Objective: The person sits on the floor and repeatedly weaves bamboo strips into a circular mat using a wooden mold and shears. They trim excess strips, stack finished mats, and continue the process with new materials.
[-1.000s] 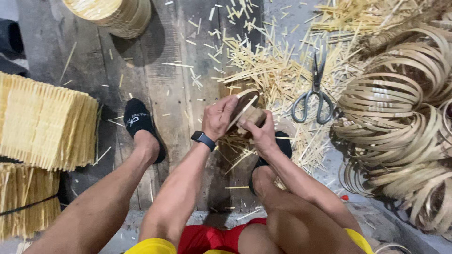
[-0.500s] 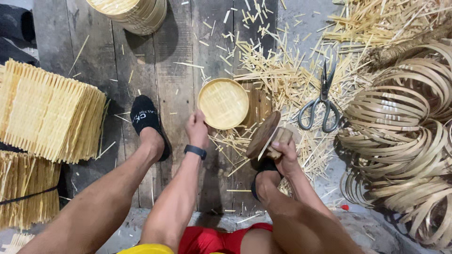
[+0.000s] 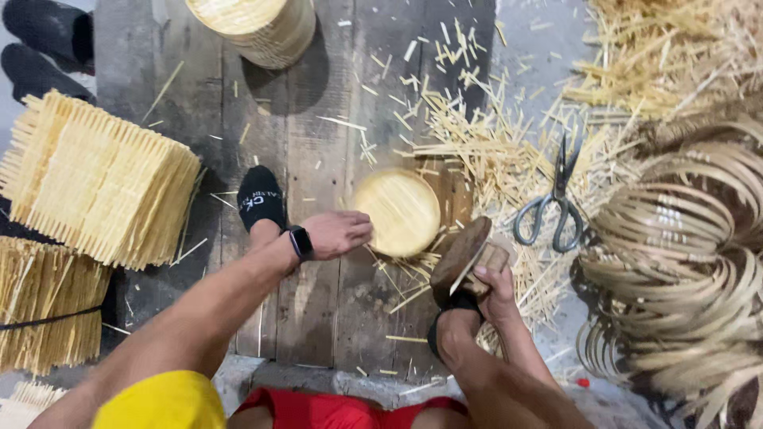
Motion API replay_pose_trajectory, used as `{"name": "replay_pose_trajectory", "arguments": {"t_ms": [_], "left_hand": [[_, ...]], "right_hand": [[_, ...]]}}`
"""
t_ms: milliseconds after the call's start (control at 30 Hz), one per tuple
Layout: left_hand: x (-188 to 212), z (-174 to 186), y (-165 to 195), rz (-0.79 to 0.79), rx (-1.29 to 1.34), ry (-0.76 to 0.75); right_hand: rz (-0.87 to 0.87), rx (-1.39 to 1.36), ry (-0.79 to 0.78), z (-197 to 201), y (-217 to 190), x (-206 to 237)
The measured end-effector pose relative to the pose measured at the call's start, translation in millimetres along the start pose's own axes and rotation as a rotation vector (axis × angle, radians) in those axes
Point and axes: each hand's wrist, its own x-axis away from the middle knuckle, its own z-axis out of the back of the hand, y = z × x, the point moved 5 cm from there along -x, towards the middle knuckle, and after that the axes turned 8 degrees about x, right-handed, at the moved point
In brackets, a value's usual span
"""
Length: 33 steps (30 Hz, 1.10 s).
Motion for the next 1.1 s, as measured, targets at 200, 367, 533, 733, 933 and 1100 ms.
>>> {"name": "replay_pose_trajectory", "arguments": {"t_ms": [200,367,533,733,933,1100], "left_hand": [[37.2,147.4,-108.2,0.374,-0.304,0.554],[83.8,221.3,-190.9,0.711,-0.497,0.796],[88.0,218.4,-218.4,0.870,-0.475,0.802],[89.3,215.9,-224.9,0.889,-0.506,0.791],[87.9,214.8,-216.8,0.905,-0.441,0.840],[86.0,219.2,-218.4,0.973,-0.418,0.836]], "right_hand": [[-0.056,-0.015,-0.010,6.0,13.7,-3.3],[-0.049,-0.002,-0.052,8.5,16.5,-7.9],[-0.052,-0.006,-0.015,7.4,15.5,-12.1],[-0.084,0.001,-0.013,3.6,11.5,-10.8],[-0.105,0.032,0.025,-0.1,7.5,-8.5],[-0.117,-0.004,-0.009,-2.4,5.0,-6.9]]}}
